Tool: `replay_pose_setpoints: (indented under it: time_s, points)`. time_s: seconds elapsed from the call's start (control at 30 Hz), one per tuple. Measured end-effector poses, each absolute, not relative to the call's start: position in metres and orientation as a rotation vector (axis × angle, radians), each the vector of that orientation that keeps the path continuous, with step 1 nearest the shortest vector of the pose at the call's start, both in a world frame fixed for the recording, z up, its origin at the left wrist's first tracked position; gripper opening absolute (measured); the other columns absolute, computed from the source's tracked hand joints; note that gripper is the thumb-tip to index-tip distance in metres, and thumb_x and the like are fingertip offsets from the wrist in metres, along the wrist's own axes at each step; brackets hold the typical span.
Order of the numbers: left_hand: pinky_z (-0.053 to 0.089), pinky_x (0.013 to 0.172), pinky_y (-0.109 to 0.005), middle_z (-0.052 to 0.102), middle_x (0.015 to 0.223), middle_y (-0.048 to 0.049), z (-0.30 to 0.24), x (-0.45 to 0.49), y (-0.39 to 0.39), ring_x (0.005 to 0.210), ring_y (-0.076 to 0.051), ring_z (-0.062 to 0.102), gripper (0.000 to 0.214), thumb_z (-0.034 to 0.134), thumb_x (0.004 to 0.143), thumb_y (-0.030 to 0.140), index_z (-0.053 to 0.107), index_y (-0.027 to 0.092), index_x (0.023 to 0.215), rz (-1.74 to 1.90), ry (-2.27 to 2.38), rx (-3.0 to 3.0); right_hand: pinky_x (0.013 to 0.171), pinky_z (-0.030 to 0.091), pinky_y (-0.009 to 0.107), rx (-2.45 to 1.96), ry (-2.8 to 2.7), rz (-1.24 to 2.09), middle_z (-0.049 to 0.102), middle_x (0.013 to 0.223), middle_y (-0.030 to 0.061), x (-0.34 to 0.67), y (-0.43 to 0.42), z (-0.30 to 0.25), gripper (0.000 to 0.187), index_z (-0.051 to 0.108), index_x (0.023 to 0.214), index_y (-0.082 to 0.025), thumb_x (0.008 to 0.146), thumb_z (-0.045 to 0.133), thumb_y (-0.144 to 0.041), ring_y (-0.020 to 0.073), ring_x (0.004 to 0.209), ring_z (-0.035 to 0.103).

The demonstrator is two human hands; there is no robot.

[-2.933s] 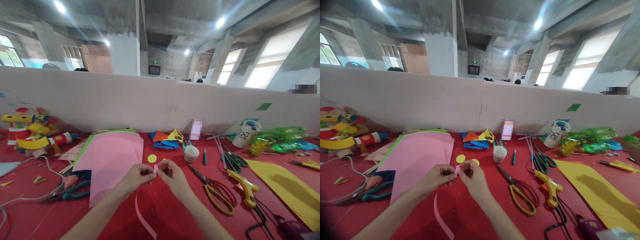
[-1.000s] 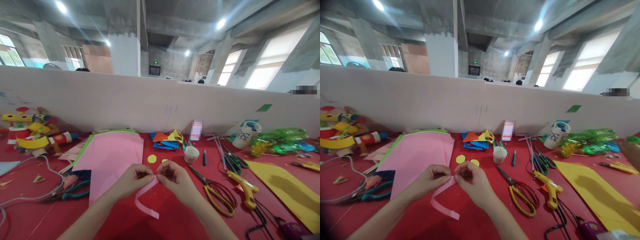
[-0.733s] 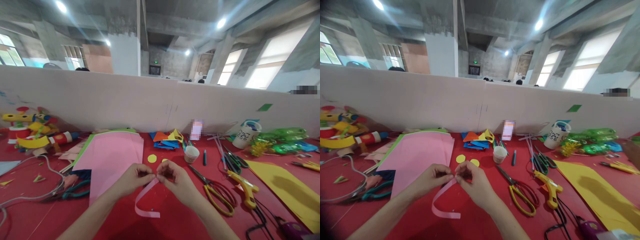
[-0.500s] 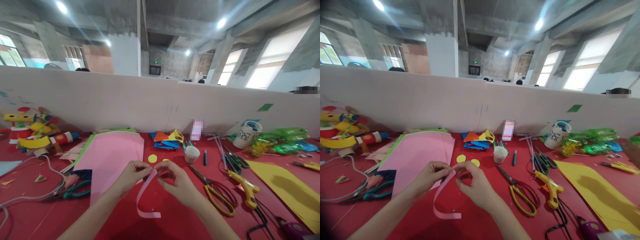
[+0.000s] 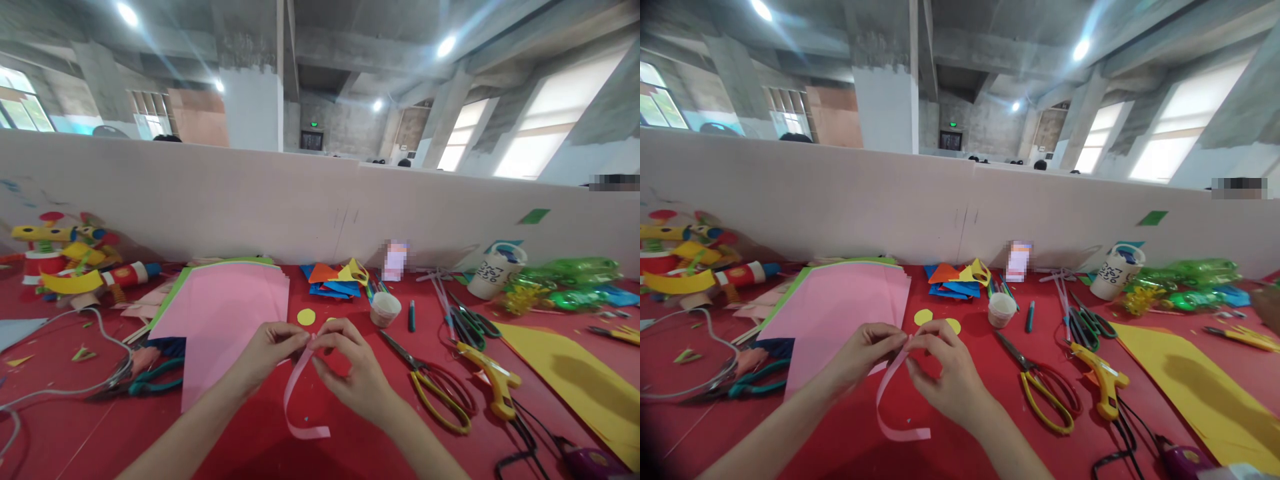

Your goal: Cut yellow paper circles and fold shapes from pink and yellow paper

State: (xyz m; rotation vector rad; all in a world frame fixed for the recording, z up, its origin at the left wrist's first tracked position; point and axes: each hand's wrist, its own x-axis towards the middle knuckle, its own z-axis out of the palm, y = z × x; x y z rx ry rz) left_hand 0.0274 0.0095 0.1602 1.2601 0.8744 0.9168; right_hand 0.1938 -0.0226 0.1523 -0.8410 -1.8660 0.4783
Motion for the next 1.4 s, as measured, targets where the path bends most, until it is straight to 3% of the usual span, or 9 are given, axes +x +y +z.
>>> replay_pose_setpoints:
  time_s: [0.13,0.37,0.57,0.73,0.97,1.13,1.4]
  points:
    - [0.033,0.048,-0.018,0.051,0.046,0.0034,0.162,0.028,0.008,0.046,-0.006,0.041,0.024,0.069,0.068,0.034,0.067,0.012,0.058,0.925,0.876,1.212,0.075,0.05,0.03,-0.837,-1.885,0.438,0.05,0.096,0.0044,0.197,-0.019,0.148,0.024,0.06,0.096,-0.025,0.077,0.057,-0.011,0.0159,0.084,0.056]
    - [0.04,0.052,-0.021,0.06,0.052,-0.0001,0.16,0.03,0.008,0.05,-0.009,0.05,0.022,0.068,0.068,0.035,0.07,0.013,0.064,0.899,0.908,1.285,0.067,0.049,0.027,-0.84,-1.81,0.476,0.051,0.088,0.0032,0.196,-0.018,0.15,0.012,0.062,0.085,-0.023,0.079,0.057,-0.014,0.0141,0.075,0.055]
    - [0.041,0.048,-0.021,0.059,0.048,0.0006,0.16,0.031,0.009,0.044,-0.009,0.051,0.024,0.068,0.067,0.037,0.068,0.013,0.062,0.909,0.88,1.349,0.068,0.05,0.027,-0.869,-1.583,0.813,0.055,0.086,0.0034,0.192,-0.019,0.151,0.005,0.058,0.08,-0.02,0.077,0.057,-0.017,0.0142,0.076,0.058]
    - [0.045,0.051,-0.023,0.062,0.053,-0.002,0.17,0.03,0.004,0.049,-0.011,0.056,0.026,0.064,0.069,0.038,0.066,0.013,0.062,0.854,0.852,1.419,0.066,0.049,0.026,-0.867,-1.432,1.026,0.057,0.074,-0.0001,0.19,-0.016,0.148,0.009,0.055,0.079,-0.019,0.073,0.061,-0.02,0.0128,0.068,0.057]
    - [0.045,0.058,-0.024,0.062,0.059,-0.0004,0.173,0.028,0.003,0.056,-0.012,0.056,0.013,0.062,0.072,0.027,0.065,0.015,0.072,0.807,0.896,1.575,0.064,0.046,0.025,-0.895,-1.403,1.148,0.056,0.074,0.0006,0.196,-0.013,0.151,0.011,0.06,0.081,-0.018,0.072,0.062,-0.024,0.0129,0.07,0.053]
    - [0.041,0.055,-0.022,0.058,0.057,0.0001,0.171,0.029,0.004,0.054,-0.011,0.052,0.02,0.053,0.078,0.029,0.064,0.015,0.069,0.767,0.934,1.682,0.063,0.044,0.025,-0.92,-1.494,1.208,0.057,0.07,0.0001,0.204,-0.011,0.156,0.011,0.062,0.077,-0.017,0.071,0.062,-0.027,0.013,0.068,0.054]
    - [0.036,0.054,-0.021,0.056,0.061,0.0008,0.181,0.031,-0.004,0.057,-0.012,0.049,0.016,0.051,0.075,0.02,0.065,0.016,0.069,0.696,1.076,1.905,0.065,0.047,0.028,-1.1,-1.595,1.054,0.063,0.075,0.0034,0.204,-0.013,0.156,0.011,0.062,0.078,-0.016,0.075,0.057,-0.025,0.0155,0.07,0.06]
